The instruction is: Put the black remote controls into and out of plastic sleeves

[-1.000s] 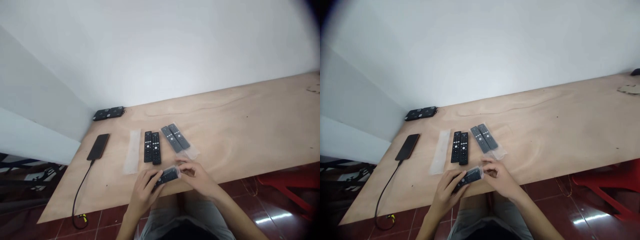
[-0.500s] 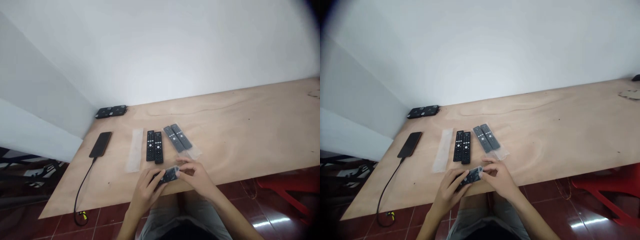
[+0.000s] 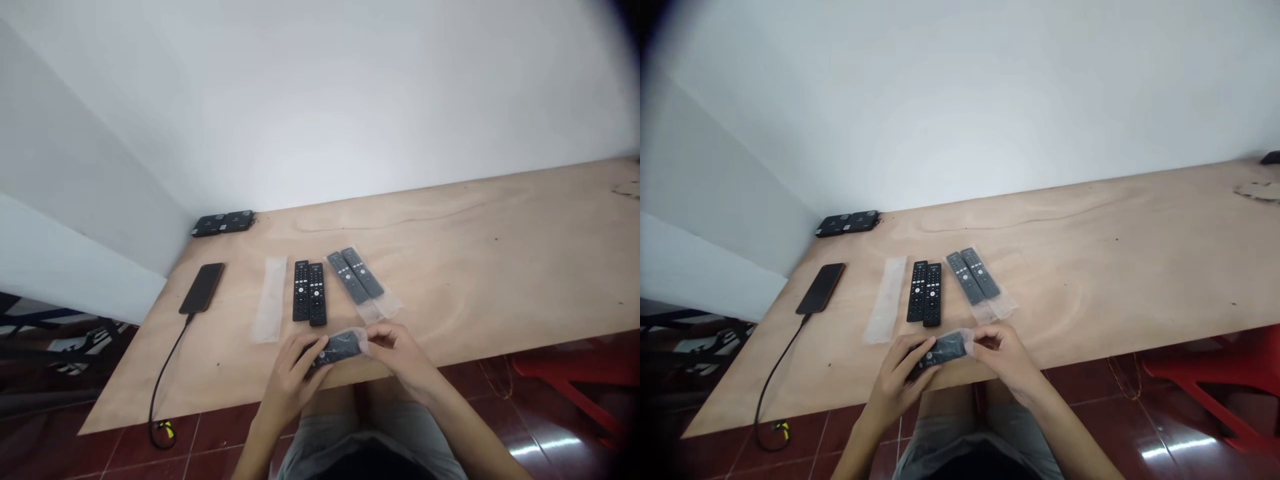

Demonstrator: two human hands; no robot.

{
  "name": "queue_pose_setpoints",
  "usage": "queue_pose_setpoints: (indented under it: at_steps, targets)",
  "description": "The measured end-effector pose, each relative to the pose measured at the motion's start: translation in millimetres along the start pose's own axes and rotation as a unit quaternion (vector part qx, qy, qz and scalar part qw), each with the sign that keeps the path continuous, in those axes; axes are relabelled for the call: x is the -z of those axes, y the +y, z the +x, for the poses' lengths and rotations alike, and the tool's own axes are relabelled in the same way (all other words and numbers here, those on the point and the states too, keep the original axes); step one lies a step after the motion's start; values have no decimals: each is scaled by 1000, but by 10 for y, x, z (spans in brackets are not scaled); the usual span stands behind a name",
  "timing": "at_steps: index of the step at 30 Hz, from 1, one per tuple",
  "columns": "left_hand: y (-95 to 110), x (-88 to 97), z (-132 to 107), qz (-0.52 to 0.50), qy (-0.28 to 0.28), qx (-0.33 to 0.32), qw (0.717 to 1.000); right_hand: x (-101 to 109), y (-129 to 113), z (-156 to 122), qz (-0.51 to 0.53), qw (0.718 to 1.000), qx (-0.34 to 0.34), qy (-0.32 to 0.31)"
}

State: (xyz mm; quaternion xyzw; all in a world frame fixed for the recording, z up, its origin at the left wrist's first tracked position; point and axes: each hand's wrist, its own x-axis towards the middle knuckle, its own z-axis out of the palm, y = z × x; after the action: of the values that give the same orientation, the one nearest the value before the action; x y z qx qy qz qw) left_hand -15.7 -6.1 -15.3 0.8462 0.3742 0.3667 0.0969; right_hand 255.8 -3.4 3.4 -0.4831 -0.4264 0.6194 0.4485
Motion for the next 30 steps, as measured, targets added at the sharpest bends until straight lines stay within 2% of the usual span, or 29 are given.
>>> queue_pose_setpoints:
  at_steps: [6,10,14,18,20,22,25,30]
  targets:
    - [3,-11,-2,0,-16,-11,1000,-82,46,26,-24,1000,9,8]
    - [-28,-10,-5,4,-29,-2,1000,13,11,-6,-19,999,18,48]
    - [-103,2,-56,5,-41,11,999,351,26,-116,1,995,2,99]
    - [-182,100,-175,17,-58,40,997,800,85,-302,44,973,-6,225]
    - [-212,192,-238,24,-75,57,995,968,101,-404,38,970,15,238]
    - [-236,292,-286,30,-87,65,994,1045,117,-490,-4,974,30,224]
    - [-260,410,-323,40,-85,73,993,965,168,-548,-89,976,28,199]
    - [-250,450,-359,43,-55,78,994,548,272,-412,-180,964,35,193]
